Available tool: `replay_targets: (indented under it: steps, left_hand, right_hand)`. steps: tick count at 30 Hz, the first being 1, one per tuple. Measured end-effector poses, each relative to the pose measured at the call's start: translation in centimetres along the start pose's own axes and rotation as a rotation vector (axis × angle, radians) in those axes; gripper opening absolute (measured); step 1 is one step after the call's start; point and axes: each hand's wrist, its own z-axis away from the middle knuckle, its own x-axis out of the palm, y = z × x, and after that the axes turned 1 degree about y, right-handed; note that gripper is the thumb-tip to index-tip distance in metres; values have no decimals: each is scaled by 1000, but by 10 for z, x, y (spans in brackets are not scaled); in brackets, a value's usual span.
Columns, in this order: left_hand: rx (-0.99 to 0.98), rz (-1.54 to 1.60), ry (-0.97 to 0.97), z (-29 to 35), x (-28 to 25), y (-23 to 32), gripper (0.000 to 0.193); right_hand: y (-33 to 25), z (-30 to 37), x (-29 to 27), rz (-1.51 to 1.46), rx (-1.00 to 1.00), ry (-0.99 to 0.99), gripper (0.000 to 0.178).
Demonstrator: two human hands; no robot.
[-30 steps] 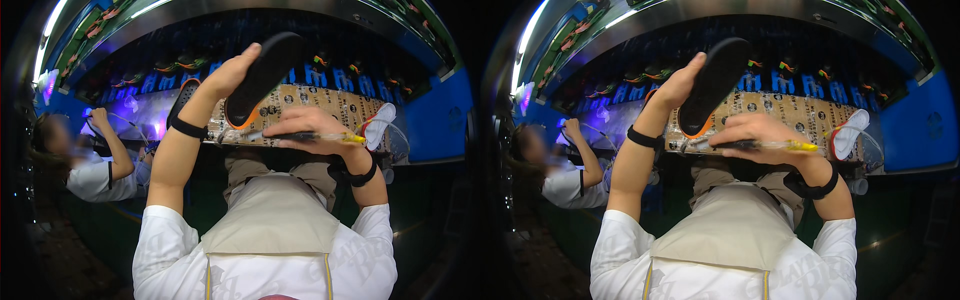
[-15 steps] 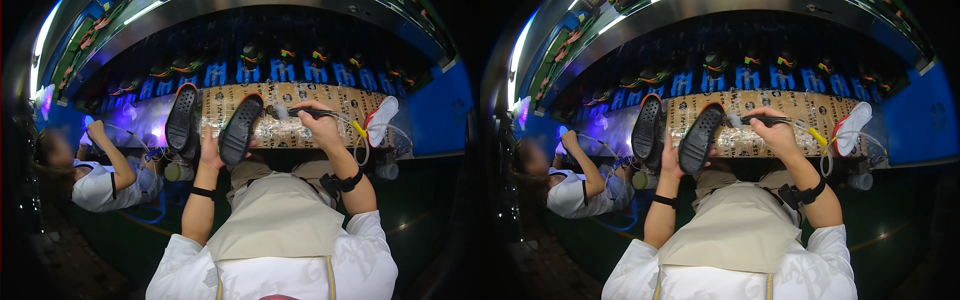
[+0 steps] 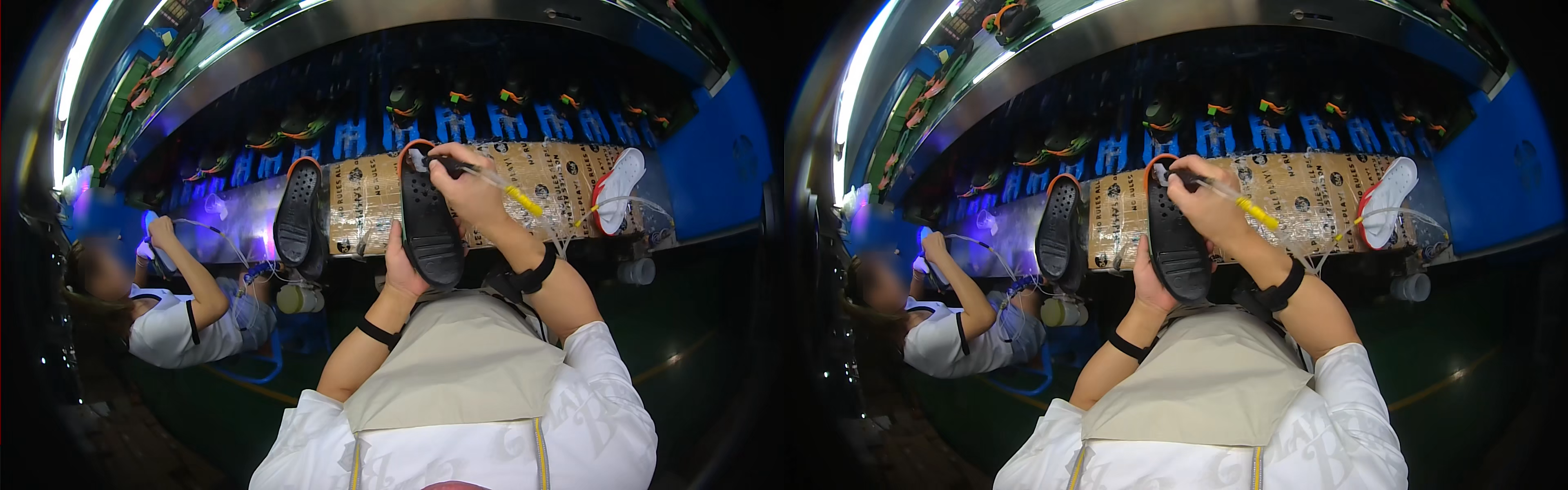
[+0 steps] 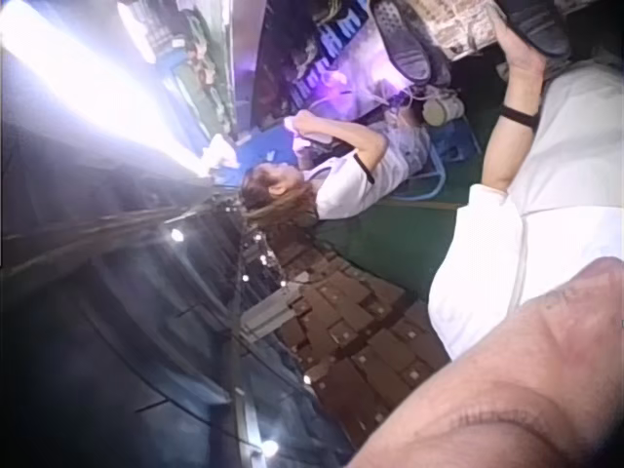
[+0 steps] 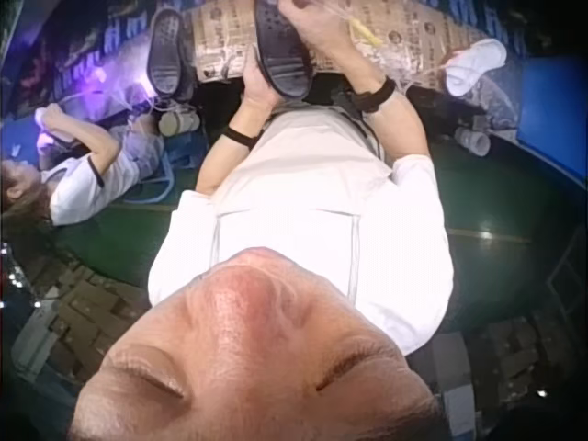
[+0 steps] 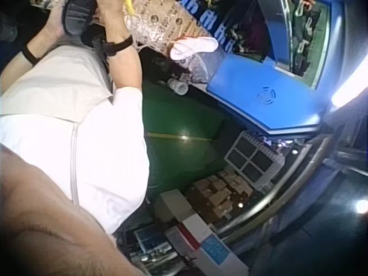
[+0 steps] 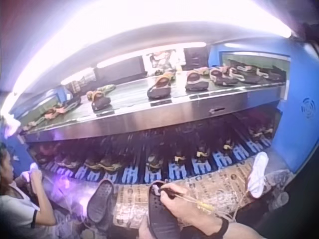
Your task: Applying adhesive or finish to the bottom of shoe soles using a brush on a manufacturing line.
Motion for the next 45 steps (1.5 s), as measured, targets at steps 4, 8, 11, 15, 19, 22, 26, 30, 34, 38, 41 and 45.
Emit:
replay_targets:
  steps: [4,8,11,15,19,22,26,30,34,38,41,45]
  left_hand:
    - [145,-15,121,-4,9,0,72]
    - [342,-149,265,-16,7,3,60]
    - [294,-182,106,-22,10,15,63]
    - [246,-160,-44,-16,26,17,61]
    - [271,-103,-20,-14,39,9,60]
    - [251,-78,19,-7,37,1,60]
    - [210,61,-83,-7,35,5,62]
    - [214,1,-173,-5,35,9,63]
    - [168,-36,-228,-6,39,4,65]
    - [202,46,-143,-4,40,7,64]
    - [217,19,-168,-5,37,10,65]
    - [266,-59,-15,-4,32,9,70]
  right_hand:
    - [-1,16,2,184,-269,-48,24]
    - [-17,34,-11,310,-401,-191,25]
    - [-35,44,-30,500,-306,-683,22]
    - [-69,32,-51,393,-185,-768,22]
    - [-51,12,-30,177,-404,-97,22]
    - [-42,2,-17,168,-520,85,25]
    - [-30,4,-9,271,-761,-157,28]
    - [-36,7,-15,-67,-609,-173,29]
    - [-31,1,-15,145,-700,102,28]
    - [-38,1,-17,156,-800,-260,27]
    - [-41,2,-20,79,-742,-189,27]
    - [-38,3,-18,267,-809,-105,27]
